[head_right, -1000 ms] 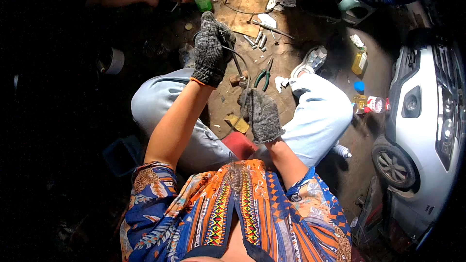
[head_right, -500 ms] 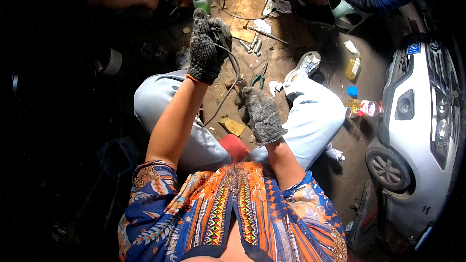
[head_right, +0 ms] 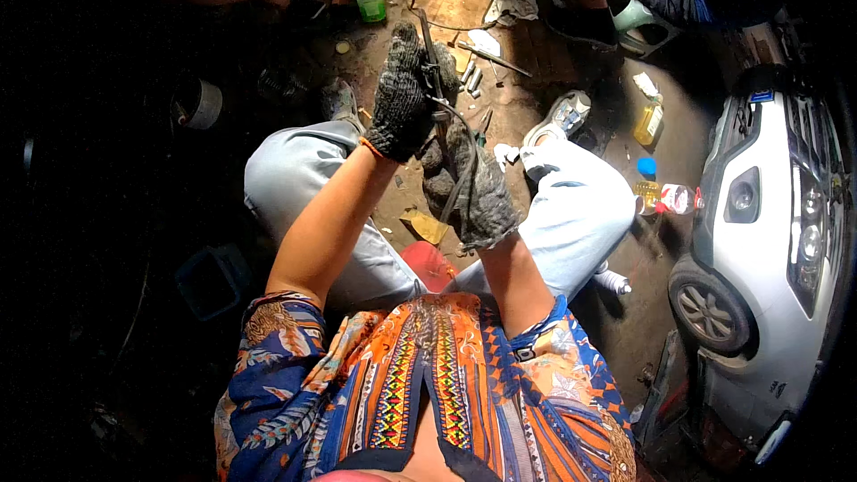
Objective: The person sits on the floor in a dimly lit garage and works on a small electronic component. They use a hammer to tap the component, sand it with sandpaper, and manipulate wires with pliers. The person repeatedly inspects the component and adjusts the wires throughout the process.
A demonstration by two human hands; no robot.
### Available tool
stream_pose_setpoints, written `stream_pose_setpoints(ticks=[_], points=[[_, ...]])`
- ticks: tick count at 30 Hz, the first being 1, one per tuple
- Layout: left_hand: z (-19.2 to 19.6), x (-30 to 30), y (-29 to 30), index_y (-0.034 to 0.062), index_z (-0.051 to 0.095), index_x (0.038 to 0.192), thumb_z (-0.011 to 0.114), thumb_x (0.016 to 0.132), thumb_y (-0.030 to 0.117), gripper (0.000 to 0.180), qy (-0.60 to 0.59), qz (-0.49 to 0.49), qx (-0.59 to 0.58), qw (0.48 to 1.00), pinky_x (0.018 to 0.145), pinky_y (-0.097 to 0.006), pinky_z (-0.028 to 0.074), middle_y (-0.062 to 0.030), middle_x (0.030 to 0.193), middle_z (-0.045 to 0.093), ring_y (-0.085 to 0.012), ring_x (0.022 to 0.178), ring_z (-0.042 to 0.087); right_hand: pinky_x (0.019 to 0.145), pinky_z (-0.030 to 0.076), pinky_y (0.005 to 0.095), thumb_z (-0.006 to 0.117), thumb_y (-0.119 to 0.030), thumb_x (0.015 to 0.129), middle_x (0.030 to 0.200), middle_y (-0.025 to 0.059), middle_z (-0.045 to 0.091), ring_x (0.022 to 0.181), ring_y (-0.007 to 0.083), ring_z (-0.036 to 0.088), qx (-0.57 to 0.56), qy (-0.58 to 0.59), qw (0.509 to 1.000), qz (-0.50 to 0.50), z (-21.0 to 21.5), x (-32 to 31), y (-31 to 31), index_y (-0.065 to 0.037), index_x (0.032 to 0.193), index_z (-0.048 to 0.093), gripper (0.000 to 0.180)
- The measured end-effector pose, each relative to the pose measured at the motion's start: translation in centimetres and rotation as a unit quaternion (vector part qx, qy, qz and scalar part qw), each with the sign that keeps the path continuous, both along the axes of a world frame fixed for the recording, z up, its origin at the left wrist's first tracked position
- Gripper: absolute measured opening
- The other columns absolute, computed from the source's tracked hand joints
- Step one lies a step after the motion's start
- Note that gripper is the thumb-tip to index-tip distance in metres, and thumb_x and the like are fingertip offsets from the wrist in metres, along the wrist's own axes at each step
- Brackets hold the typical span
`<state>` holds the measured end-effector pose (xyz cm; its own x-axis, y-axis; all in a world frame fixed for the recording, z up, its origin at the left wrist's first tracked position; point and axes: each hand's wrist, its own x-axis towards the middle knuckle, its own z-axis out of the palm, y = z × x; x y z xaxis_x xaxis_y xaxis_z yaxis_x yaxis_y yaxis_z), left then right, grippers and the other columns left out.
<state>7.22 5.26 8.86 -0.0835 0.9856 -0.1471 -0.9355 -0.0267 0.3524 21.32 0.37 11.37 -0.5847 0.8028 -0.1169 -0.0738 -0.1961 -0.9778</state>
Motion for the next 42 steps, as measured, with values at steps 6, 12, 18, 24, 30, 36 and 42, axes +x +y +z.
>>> stream_pose_setpoints(ticks=[6, 12, 18, 24, 30, 36, 42], points=[[-2.8, -1.2, -0.1, -0.001, 0.038, 0.127, 0.05, 0.084, 0.004, 0.044, 0.707, 0.233, 0.196, 0.638, 0.051, -0.037, 0.043, -0.0108, 0.07, 0.056, -0.0264, 0.057, 0.054, 0.05, 0.043, 0.0224, 0.041, -0.019, 0.092, 0.082, 0.0001, 0.055, 0.061, 0.0114, 0.053, -0.381, 0.149, 0.91, 0.066, 2.3, 3.3, 0.5, -0.007, 0.118, 0.045, 0.029], [0.1, -2.0, -1.2, 0.0103, 0.046, 0.06, 0.029, 0.089, 0.06, 0.06, 0.575, 0.035, 0.106, 0.81, 0.049, -0.023, 0.029, 0.0019, 0.055, 0.04, -0.0076, 0.052, 0.038, 0.045, 0.04, 0.0198, 0.046, -0.023, 0.091, 0.078, 0.0011, 0.055, 0.058, 0.0097, 0.053, -0.41, 0.041, 0.905, 0.099, 4.9, 4.2, 1.9, -0.008, 0.111, 0.049, 0.026], [0.0, -2.2, -2.0, 0.0103, 0.054, 0.067, 0.037, 0.087, 0.06, 0.056, 0.512, -0.033, 0.046, 0.857, 0.048, -0.02, 0.031, 0.003, 0.059, 0.046, -0.0069, 0.053, 0.041, 0.034, 0.034, 0.0183, 0.046, -0.03, 0.092, 0.072, 0.0007, 0.053, 0.049, 0.0073, 0.049, -0.439, -0.03, 0.891, 0.112, 6.1, 4.5, 3.1, -0.008, 0.105, 0.052, 0.026], [1.5, -3.4, -3.7, 0.0061, 0.062, 0.079, 0.032, 0.095, 0.043, 0.05, 0.73, 0.044, 0.243, 0.637, 0.049, -0.029, 0.04, -0.0089, 0.058, 0.054, -0.0183, 0.05, 0.051, 0.032, 0.033, 0.019, 0.043, -0.034, 0.093, 0.073, 0.004, 0.053, 0.045, 0.009, 0.043, -0.561, -0.051, 0.821, 0.092, 8.3, 5.6, 5.1, -0.014, 0.111, 0.053, 0.029], [2.0, -3.5, -5.1, 0.0041, 0.051, 0.08, 0.043, 0.089, 0.022, 0.022, 0.58, -0.127, 0.112, 0.797, 0.047, -0.03, 0.04, -0.0081, 0.056, 0.053, -0.0215, 0.049, 0.051, 0.034, 0.039, 0.0212, 0.048, -0.038, 0.088, 0.072, 0.0041, 0.058, 0.046, 0.0108, 0.052, -0.448, -0.159, 0.862, 0.176, 5.4, 5.0, 7.9, -0.009, 0.097, 0.058, 0.032], [1.2, -4.2, -5.9, 0.0033, 0.058, 0.08, 0.036, 0.092, 0.043, 0.047, 0.546, -0.053, 0.042, 0.835, 0.053, -0.021, 0.04, -0.0062, 0.069, 0.058, -0.0102, 0.061, 0.053, 0.051, 0.046, 0.0317, 0.057, -0.01, 0.077, 0.078, 0.01, 0.059, 0.061, 0.0223, 0.057, 0.297, -0.193, 0.888, 0.294, 4.5, 3.1, 6.5, -0.003, 0.111, 0.051, 0.035], [3.4, -5.0, -9.2, 0.0007, 0.057, 0.092, 0.051, 0.085, 0.008, 0.011, 0.751, 0.011, 0.056, 0.658, 0.061, -0.024, 0.048, -0.0069, 0.077, 0.061, -0.0143, 0.069, 0.059, 0.065, 0.048, 0.0352, 0.049, -0.006, 0.084, 0.089, 0.0129, 0.06, 0.076, 0.0276, 0.059, 0.202, -0.296, 0.891, 0.277, 7.5, 2.0, 4.3, -0.009, 0.109, 0.057, 0.026]])
